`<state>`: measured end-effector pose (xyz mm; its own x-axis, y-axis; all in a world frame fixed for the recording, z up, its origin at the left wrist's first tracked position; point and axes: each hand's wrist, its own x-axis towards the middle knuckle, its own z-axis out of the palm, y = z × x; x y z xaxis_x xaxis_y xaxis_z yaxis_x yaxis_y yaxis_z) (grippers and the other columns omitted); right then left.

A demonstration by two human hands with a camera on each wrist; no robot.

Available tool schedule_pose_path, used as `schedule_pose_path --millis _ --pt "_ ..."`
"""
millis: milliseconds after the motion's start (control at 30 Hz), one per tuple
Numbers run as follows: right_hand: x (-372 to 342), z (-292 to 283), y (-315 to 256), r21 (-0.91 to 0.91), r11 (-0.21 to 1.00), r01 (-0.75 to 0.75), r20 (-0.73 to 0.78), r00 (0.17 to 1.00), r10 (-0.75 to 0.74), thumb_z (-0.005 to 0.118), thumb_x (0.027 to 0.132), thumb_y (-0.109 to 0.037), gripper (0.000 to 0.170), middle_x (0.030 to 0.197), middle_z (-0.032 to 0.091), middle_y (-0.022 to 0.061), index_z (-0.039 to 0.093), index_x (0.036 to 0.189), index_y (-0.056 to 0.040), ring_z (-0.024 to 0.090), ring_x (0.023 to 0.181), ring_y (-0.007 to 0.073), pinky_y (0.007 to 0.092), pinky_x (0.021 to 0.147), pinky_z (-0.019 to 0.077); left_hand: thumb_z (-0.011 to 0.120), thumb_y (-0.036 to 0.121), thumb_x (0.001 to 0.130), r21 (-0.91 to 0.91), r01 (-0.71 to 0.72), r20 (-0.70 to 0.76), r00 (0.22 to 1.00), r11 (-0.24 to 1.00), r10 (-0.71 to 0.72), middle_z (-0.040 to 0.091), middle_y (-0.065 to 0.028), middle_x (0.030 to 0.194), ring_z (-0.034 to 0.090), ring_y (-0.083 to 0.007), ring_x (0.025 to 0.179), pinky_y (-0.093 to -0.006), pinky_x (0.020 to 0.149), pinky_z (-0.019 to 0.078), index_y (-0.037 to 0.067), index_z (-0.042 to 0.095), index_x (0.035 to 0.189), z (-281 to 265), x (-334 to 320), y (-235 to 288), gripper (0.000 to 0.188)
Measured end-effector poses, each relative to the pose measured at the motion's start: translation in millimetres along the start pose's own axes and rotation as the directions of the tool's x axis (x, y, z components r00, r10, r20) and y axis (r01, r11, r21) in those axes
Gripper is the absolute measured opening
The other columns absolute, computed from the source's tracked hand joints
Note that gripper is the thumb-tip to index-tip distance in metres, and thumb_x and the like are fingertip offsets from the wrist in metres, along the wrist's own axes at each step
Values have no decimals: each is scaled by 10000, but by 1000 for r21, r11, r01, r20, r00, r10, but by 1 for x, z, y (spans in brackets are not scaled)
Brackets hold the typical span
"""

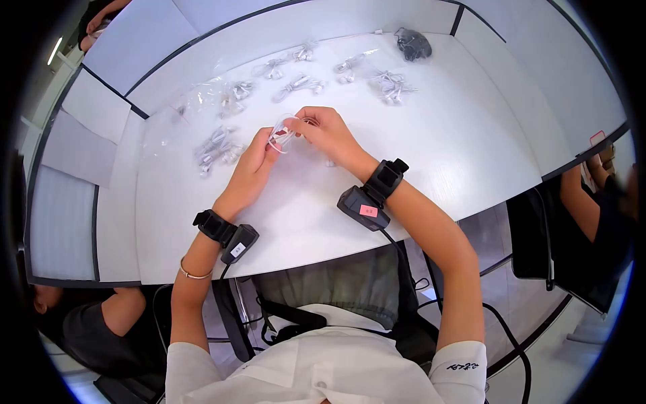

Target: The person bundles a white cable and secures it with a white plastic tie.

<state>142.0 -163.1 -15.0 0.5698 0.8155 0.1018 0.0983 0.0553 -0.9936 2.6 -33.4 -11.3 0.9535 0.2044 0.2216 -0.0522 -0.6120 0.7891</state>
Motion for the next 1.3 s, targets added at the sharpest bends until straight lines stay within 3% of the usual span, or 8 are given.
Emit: schedule_pose_path --millis 333,567,667,800,1000,1133,1233,1300 --pt "-2 -1 -11 87 995 -42 26 999 40 657 806 -282 233 645 500 -52 627 775 -53 393 585 38 204 520 289 398 145 944 95 -40 -32 999 995 43 537 -189 806 518 -370 734 -399 669 411 3 445 955 -3 2 -1 149" --pt "1 -7 -6 -253 967 41 68 997 -24 606 843 -215 190 660 499 -49 620 811 -28 390 602 24 198 554 313 395 141 944 91 -48 -107 993 995 58 503 -186 754 486 -347 673 -390 623 386 -5 427 908 -2 1 -11 154" --pt "-2 -12 -5 -316 946 70 97 994 -41 587 854 -205 196 692 541 -29 616 821 -15 415 626 33 200 575 334 387 182 960 32 -18 -197 980 999 23 457 -148 695 429 -273 610 -354 592 363 0 424 883 -2 1 -17 201" --pt "-4 -17 -12 -333 943 14 127 991 30 564 858 -215 205 703 541 -23 595 801 -21 421 638 41 208 585 342 391 260 985 -305 43 -284 949 952 -134 337 60 695 297 -33 607 -187 524 280 43 440 870 -4 4 -39 250" --pt "-12 -5 -22 -313 949 40 407 908 96 501 880 -199 196 757 564 10 565 844 -17 486 704 83 229 653 398 366 168 961 17 21 -377 926 1000 -13 443 -157 646 449 -267 559 -362 552 357 -6 419 850 -6 6 -35 213" --pt "-14 8 -15 -401 872 280 272 946 -179 468 929 -213 260 991 605 113 567 1066 -16 570 896 207 315 804 436 392 116 945 152 15 -314 949 988 34 512 -213 705 513 -369 632 -409 582 381 -14 420 871 -11 3 -18 152" --pt "-12 9 -34 -690 582 430 232 893 -385 452 929 -169 245 1056 586 122 554 1104 -31 540 975 262 348 858 411 412 109 942 240 19 -288 956 971 52 539 -231 745 529 -402 668 -432 591 394 -12 421 881 -13 4 -9 136" --pt "-11 17 -42 -707 525 474 169 834 -524 511 886 -160 212 1016 578 102 564 1055 -43 515 978 275 362 876 392 418 111 943 261 34 -285 958 965 43 547 -240 764 534 -410 677 -441 589 400 -8 420 881 -13 4 -5 134"
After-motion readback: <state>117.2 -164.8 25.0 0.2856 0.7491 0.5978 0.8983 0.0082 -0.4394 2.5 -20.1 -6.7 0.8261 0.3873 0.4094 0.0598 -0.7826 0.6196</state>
